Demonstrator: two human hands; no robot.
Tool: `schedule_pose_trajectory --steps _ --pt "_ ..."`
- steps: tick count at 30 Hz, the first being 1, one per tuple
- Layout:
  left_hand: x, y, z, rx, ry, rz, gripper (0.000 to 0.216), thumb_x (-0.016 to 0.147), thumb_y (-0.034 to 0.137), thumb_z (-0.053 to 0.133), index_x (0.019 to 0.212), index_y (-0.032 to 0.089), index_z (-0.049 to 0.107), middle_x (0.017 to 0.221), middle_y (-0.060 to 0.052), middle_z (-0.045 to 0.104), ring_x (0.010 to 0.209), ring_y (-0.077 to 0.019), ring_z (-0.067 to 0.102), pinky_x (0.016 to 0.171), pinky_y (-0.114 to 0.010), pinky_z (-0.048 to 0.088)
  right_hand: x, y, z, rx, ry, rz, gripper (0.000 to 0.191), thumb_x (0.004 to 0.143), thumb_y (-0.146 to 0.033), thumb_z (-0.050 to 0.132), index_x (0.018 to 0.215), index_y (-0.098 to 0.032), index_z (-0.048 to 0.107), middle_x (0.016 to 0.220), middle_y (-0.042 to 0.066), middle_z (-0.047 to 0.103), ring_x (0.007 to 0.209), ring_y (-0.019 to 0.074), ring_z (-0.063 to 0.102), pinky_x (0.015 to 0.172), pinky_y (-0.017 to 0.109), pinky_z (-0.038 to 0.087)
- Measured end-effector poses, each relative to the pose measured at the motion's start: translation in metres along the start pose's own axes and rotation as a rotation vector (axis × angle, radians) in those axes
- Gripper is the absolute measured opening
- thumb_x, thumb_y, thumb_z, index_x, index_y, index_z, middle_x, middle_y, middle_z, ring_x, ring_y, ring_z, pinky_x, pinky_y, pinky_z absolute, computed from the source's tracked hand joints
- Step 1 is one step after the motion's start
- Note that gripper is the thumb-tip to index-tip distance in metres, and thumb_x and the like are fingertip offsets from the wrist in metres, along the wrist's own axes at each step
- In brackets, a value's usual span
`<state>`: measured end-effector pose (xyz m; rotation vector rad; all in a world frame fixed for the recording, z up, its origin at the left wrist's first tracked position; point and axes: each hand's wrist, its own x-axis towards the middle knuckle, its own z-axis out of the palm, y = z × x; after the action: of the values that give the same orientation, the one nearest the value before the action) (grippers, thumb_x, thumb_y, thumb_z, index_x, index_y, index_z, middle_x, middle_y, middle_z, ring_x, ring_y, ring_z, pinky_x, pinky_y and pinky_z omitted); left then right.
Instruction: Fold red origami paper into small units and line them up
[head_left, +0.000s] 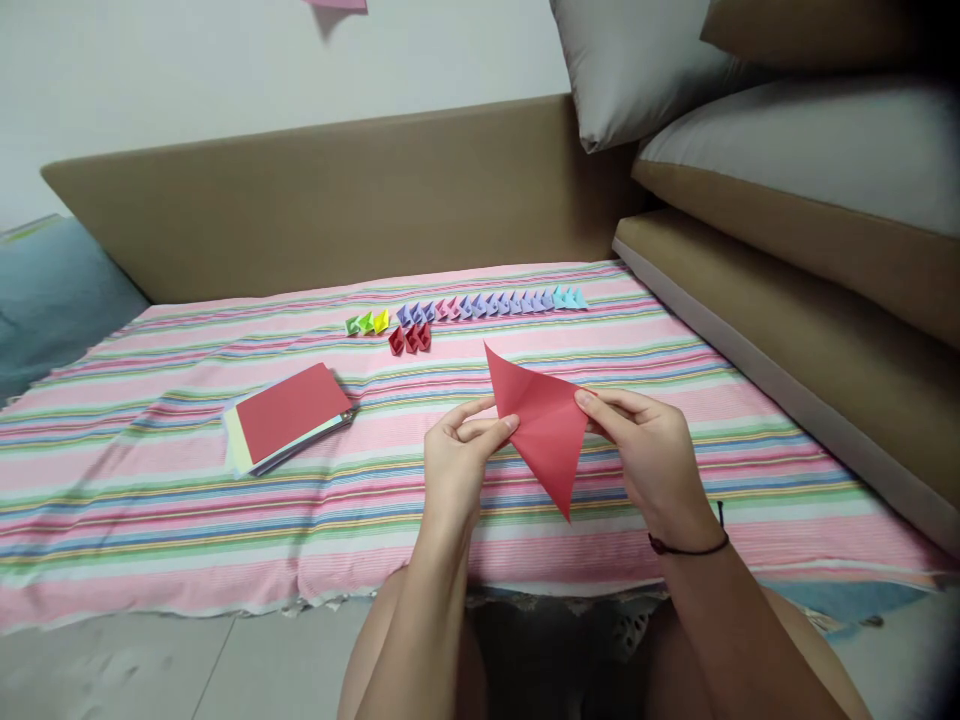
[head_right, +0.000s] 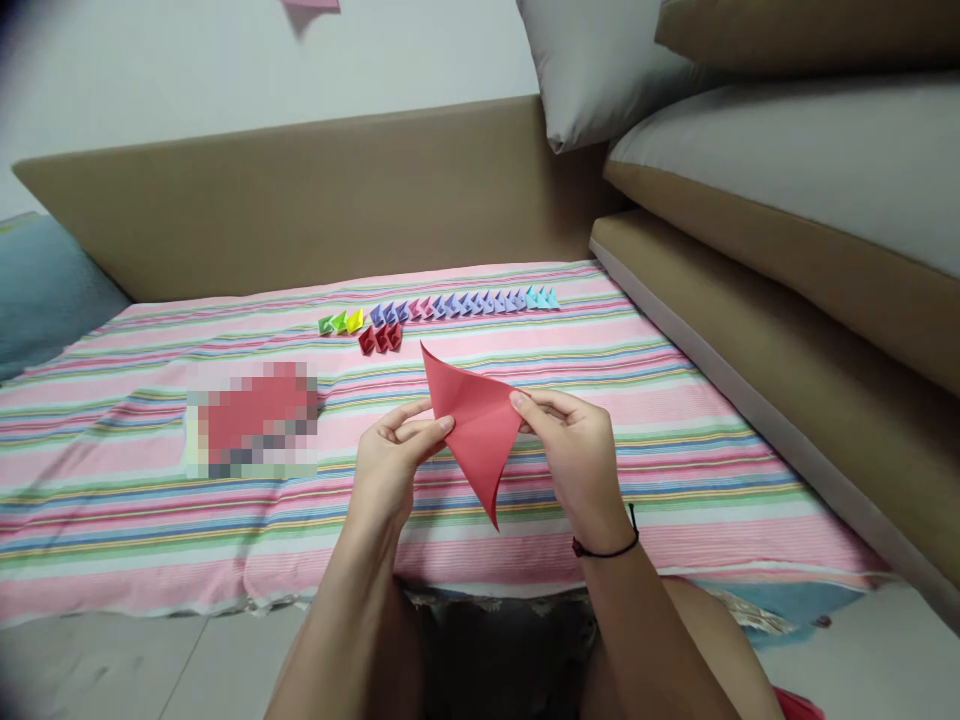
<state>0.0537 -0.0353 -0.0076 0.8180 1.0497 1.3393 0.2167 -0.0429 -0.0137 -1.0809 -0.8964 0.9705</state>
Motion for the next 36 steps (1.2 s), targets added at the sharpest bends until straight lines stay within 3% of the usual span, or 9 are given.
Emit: schedule_pose_trajectory --steps 9,22,36 --pt "0.0 0.006 -0.003 0.008 0.013 0.019 0.055 0.049 0.023 0.085 0.098 0.012 0.061 0.06 -0.004 0.071 0.057 -0.0143 0.065 0.065 -0.027 0.052 -0.002 0.0 0.001 -0.043 -0.039 0.002 0.013 0.072 -0.03 0.073 0.078 -0.019 0.075 0.075 0.003 0.072 0.068 0.0138 0.063 0.063 0.024 0.053" --pt "0.003 0.008 -0.008 -0.026 0.033 0.019 0.068 0.045 0.027 0.086 0.105 0.015 0.058 0.071 -0.007 0.073 0.063 -0.0181 0.068 0.068 -0.03 0.052 -0.001 0.001 0.0 -0.112 -0.074 0.002 0.018 0.071 -0.035 0.072 0.078 -0.019 0.074 0.081 0.004 0.073 0.074 0.0183 0.066 0.068 0.03 0.054" --pt "0.003 0.013 -0.014 -0.021 0.033 0.041 0.064 0.051 0.022 0.084 0.108 0.014 0.056 0.069 -0.006 0.073 0.064 -0.0171 0.069 0.072 -0.031 0.054 0.001 0.002 -0.004 -0.166 -0.094 -0.004 0.019 0.069 -0.035 0.074 0.078 -0.018 0.074 0.078 0.005 0.073 0.073 0.0187 0.066 0.067 0.031 0.053"
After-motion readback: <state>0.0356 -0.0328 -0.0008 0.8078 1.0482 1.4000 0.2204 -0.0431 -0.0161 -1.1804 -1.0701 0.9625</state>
